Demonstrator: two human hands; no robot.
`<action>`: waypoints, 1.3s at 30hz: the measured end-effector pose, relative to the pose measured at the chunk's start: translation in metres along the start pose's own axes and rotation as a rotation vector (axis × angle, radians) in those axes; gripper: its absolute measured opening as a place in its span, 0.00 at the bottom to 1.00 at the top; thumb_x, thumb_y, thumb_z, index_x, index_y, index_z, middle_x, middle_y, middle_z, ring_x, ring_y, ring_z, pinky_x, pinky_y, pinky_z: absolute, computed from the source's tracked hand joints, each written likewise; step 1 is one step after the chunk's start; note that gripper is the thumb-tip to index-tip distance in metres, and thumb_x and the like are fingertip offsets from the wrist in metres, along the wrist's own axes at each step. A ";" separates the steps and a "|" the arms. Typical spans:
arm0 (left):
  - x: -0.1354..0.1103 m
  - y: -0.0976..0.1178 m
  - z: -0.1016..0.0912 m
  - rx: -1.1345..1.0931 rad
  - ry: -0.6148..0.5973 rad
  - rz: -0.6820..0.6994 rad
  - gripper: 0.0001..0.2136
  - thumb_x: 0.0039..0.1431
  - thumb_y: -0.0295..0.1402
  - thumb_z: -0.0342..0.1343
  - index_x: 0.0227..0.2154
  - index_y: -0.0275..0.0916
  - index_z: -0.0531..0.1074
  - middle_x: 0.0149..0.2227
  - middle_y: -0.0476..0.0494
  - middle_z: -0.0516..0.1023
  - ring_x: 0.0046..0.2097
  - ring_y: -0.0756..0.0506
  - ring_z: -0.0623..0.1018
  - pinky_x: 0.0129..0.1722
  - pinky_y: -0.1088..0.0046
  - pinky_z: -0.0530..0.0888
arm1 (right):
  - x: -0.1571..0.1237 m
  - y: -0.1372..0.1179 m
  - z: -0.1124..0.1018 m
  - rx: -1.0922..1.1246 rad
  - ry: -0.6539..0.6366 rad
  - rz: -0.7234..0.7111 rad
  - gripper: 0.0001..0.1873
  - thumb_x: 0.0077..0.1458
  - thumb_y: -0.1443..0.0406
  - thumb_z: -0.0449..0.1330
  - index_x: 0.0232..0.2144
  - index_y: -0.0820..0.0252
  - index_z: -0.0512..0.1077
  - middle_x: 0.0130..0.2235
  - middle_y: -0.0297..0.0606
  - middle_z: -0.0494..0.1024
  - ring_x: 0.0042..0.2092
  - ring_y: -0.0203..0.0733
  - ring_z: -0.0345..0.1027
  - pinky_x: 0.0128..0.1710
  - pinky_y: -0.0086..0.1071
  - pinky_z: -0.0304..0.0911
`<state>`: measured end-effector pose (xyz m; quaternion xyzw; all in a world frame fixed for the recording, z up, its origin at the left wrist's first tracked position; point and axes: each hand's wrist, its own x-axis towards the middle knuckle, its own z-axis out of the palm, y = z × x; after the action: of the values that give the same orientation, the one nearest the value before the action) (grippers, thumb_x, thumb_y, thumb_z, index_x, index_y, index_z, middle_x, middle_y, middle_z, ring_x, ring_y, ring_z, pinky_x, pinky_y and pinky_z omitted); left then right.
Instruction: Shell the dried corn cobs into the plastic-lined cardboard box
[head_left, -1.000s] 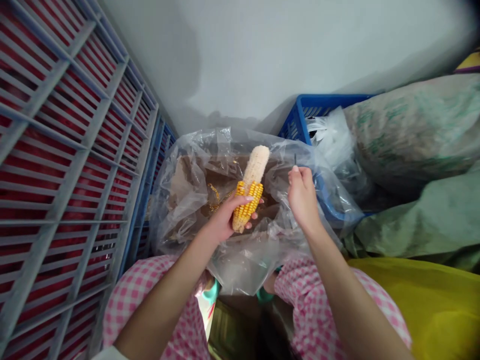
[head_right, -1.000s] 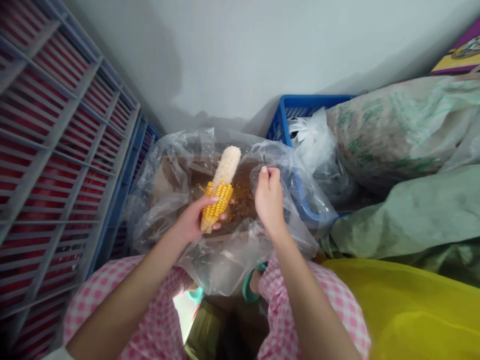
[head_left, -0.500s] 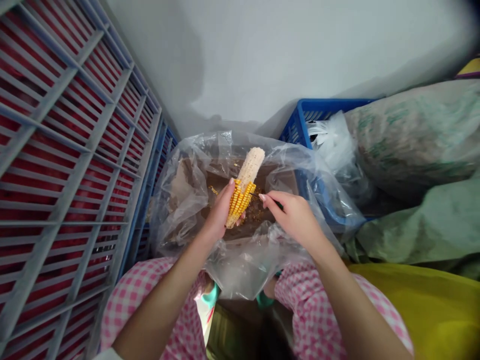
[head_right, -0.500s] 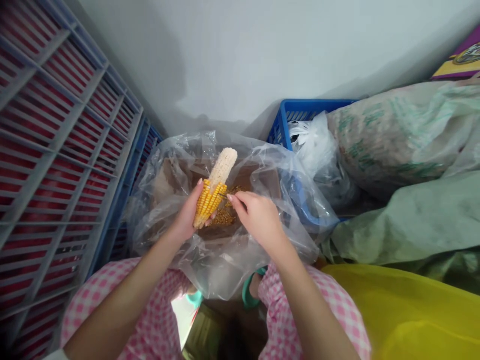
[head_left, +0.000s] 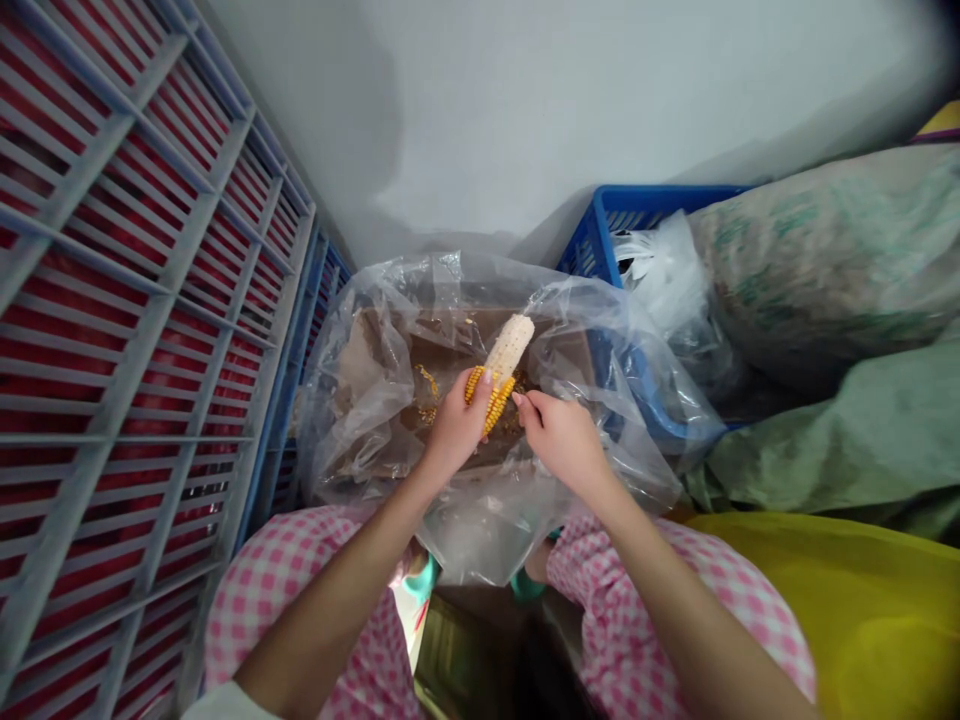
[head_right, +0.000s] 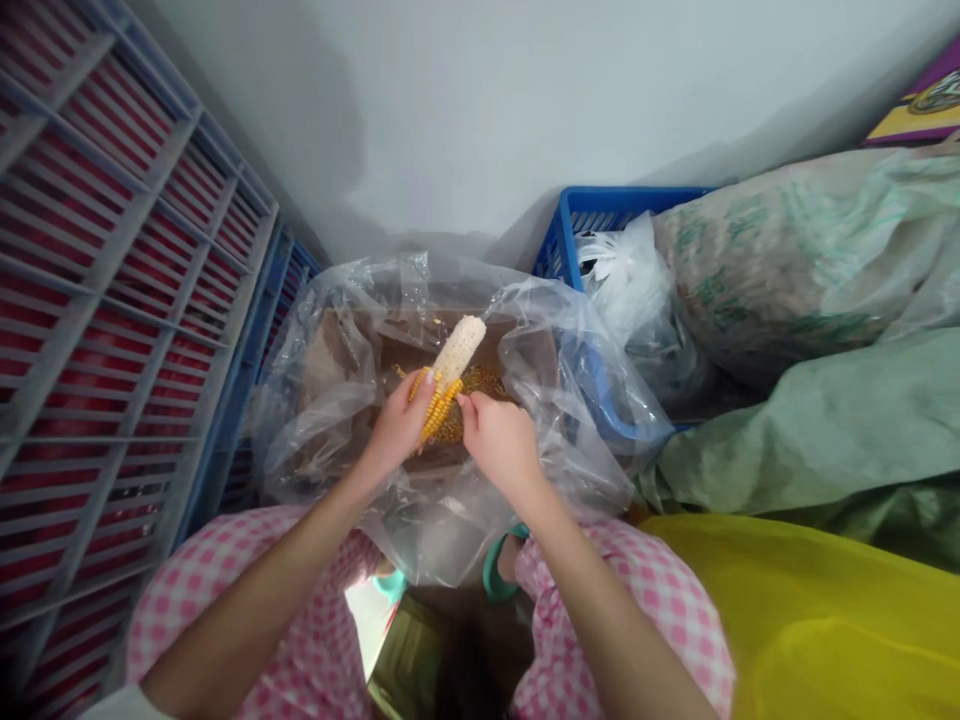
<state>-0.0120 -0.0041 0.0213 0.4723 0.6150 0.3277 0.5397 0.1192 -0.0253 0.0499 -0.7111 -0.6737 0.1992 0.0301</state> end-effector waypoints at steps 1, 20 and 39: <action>0.001 0.000 0.000 -0.063 -0.014 -0.053 0.17 0.56 0.47 0.47 0.39 0.40 0.68 0.23 0.50 0.69 0.16 0.54 0.66 0.14 0.80 0.60 | 0.001 0.000 0.005 0.042 0.017 -0.005 0.19 0.61 0.60 0.45 0.26 0.59 0.71 0.26 0.39 0.77 0.27 0.38 0.68 0.26 0.29 0.45; 0.007 0.003 -0.001 -0.257 -0.125 -0.304 0.22 0.55 0.52 0.45 0.38 0.38 0.68 0.18 0.52 0.66 0.12 0.53 0.65 0.09 0.80 0.57 | 0.010 0.009 -0.011 -0.176 0.010 -0.004 0.21 0.61 0.57 0.43 0.30 0.56 0.73 0.29 0.41 0.78 0.30 0.42 0.71 0.24 0.30 0.43; 0.006 0.008 -0.006 -0.499 -0.151 -0.431 0.21 0.56 0.51 0.42 0.32 0.37 0.66 0.18 0.52 0.67 0.12 0.54 0.64 0.08 0.81 0.56 | 0.007 0.011 -0.015 -0.029 0.036 -0.048 0.21 0.61 0.58 0.44 0.25 0.59 0.71 0.24 0.39 0.75 0.26 0.38 0.66 0.25 0.29 0.45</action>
<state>-0.0155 0.0043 0.0276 0.2079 0.5597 0.3107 0.7396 0.1349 -0.0166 0.0583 -0.6985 -0.6928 0.1756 0.0367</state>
